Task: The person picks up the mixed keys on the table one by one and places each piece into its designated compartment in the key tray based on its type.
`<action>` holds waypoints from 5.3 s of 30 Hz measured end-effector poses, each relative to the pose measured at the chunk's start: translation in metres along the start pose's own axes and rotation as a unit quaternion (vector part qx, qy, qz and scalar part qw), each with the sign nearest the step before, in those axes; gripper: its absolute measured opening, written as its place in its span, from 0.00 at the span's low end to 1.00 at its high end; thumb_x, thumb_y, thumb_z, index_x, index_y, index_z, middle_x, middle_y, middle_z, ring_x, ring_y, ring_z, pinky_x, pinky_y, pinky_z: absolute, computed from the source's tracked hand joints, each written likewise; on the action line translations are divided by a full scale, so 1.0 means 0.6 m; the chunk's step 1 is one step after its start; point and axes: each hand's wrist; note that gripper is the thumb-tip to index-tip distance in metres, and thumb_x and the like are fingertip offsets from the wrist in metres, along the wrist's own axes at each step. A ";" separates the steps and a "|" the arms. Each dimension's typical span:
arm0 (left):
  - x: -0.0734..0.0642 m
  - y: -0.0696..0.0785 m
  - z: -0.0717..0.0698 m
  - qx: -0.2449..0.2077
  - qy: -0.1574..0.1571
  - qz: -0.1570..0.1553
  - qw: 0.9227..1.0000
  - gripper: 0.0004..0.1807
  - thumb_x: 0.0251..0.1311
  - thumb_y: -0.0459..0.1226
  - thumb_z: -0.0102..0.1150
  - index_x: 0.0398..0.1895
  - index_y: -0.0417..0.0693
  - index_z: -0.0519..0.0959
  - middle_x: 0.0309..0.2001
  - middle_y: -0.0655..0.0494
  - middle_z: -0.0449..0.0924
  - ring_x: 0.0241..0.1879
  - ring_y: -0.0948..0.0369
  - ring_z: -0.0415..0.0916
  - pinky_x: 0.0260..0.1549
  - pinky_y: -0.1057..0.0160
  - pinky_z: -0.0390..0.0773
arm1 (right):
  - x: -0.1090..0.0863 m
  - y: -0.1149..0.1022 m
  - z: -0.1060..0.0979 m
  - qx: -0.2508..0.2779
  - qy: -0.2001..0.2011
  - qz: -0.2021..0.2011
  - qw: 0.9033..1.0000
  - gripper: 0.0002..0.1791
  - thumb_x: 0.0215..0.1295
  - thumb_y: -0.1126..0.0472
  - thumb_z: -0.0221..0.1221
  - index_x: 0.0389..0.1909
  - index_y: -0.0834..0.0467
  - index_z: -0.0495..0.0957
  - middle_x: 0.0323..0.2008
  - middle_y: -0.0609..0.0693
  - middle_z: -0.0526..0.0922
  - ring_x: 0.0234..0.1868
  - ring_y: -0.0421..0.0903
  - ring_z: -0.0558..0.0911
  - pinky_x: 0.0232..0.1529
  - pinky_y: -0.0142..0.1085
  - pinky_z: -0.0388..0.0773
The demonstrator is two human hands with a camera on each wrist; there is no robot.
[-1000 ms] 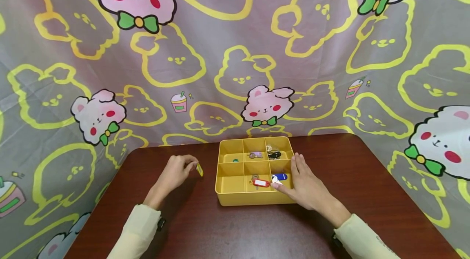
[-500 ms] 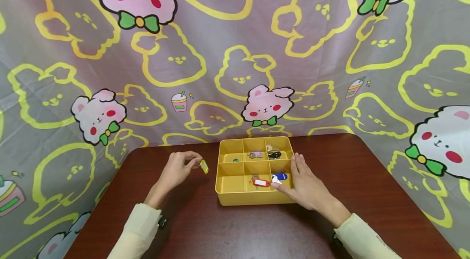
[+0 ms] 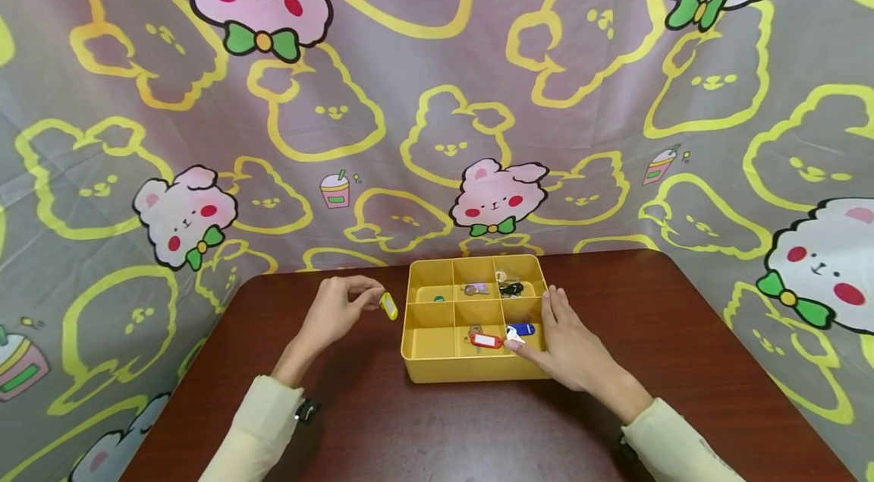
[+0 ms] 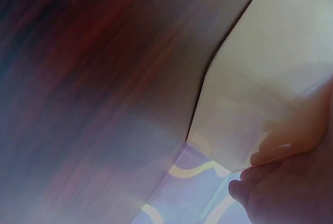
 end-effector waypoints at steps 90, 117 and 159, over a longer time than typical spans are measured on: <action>0.080 0.097 0.048 -0.096 -0.204 -0.023 0.974 0.11 0.74 0.32 0.61 0.45 0.31 0.88 0.42 0.40 0.92 0.38 0.52 0.92 0.44 0.45 0.90 | -0.002 -0.003 -0.006 0.007 -0.002 0.000 1.000 0.67 0.67 0.21 0.52 0.80 0.76 0.49 0.83 0.73 0.45 0.85 0.70 0.48 0.81 0.60 0.59; 0.105 0.095 0.070 -0.090 -0.270 -0.058 0.957 0.10 0.73 0.30 0.60 0.46 0.30 0.87 0.39 0.42 0.92 0.39 0.48 0.92 0.46 0.44 0.89 | 0.002 0.001 -0.005 0.013 -0.006 0.003 1.000 0.68 0.66 0.19 0.50 0.81 0.74 0.48 0.83 0.72 0.45 0.85 0.69 0.48 0.80 0.60 0.60; 0.111 0.093 0.090 -0.045 -0.335 -0.053 0.940 0.08 0.72 0.28 0.60 0.41 0.34 0.88 0.34 0.45 0.91 0.33 0.55 0.91 0.36 0.57 0.91 | -0.002 0.001 -0.003 0.014 -0.004 0.007 1.000 0.68 0.66 0.19 0.50 0.81 0.74 0.49 0.84 0.71 0.44 0.85 0.69 0.47 0.81 0.60 0.59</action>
Point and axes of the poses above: each hand's wrist, its own x-axis towards the middle knuckle, its own z-axis out of the palm, y = z × x
